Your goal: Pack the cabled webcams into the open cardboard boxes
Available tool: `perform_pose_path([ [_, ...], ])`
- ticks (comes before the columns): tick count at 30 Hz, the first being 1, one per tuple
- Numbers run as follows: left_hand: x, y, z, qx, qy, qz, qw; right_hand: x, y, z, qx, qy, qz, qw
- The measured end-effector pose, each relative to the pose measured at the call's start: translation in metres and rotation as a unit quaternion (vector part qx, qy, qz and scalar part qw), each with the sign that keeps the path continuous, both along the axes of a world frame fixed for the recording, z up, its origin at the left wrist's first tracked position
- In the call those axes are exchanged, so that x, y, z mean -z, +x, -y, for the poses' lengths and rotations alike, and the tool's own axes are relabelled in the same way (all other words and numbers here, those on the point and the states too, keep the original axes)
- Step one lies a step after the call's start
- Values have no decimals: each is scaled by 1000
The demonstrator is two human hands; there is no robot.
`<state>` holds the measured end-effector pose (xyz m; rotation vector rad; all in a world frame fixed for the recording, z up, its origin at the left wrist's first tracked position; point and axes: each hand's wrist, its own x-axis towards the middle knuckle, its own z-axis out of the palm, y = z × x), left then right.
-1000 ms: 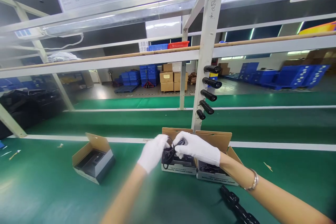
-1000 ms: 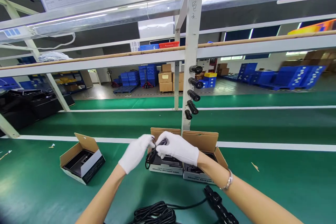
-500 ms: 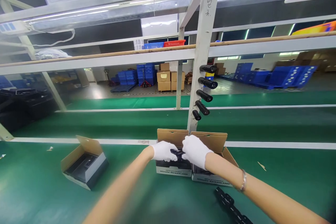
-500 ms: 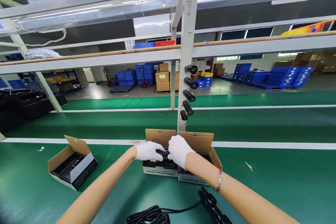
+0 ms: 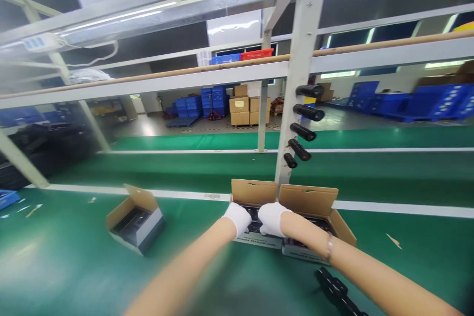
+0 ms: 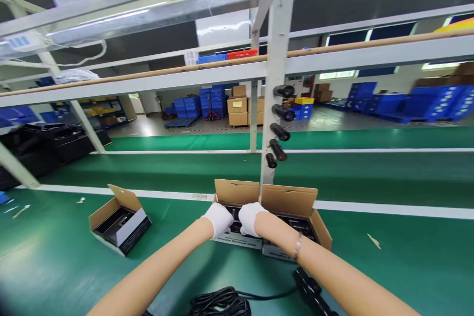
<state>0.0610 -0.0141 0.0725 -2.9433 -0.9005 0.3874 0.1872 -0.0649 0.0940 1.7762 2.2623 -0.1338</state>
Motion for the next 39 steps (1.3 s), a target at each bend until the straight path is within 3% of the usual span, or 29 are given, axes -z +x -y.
perform_pose_path([
  [3,-9,-12,13,-2,32,70,997,7,-7,6,5,-21,-6,1000],
  [6,-26,-62,25,-50,88,175,979,22,-12,10,11,-42,1,999],
  [8,-33,-122,33,-166,162,255,939,28,-11,11,7,-42,-1,999],
  [9,-33,-157,37,-260,206,293,897,29,-10,11,3,-39,-3,999],
  [10,-31,-191,40,-388,235,339,824,29,-10,11,0,-37,-5,999],
  [11,-26,-222,41,-489,218,344,771,28,-9,11,-4,-33,-7,999],
  [13,-14,-268,39,-540,163,323,759,27,-9,12,-12,-24,-12,1000],
  [15,-2,-279,32,-533,120,299,782,27,-10,13,-18,-16,-14,1000],
  [17,7,-258,23,-500,100,288,811,28,-9,14,-22,-10,-12,1000],
  [20,15,-187,20,-437,85,289,848,30,-2,16,-22,-3,-3,1000],
  [24,23,-84,37,-345,50,311,884,25,22,26,-22,-11,8,1000],
  [28,27,-17,59,-274,1,350,896,9,52,45,-28,-20,17,999],
  [31,27,7,68,-234,-44,387,891,-6,70,69,-13,21,20,1000],
  [34,24,12,76,-198,-68,434,876,-12,82,103,34,67,14,997],
  [39,19,1,106,-146,-94,484,858,20,93,153,144,31,-10,989],
])
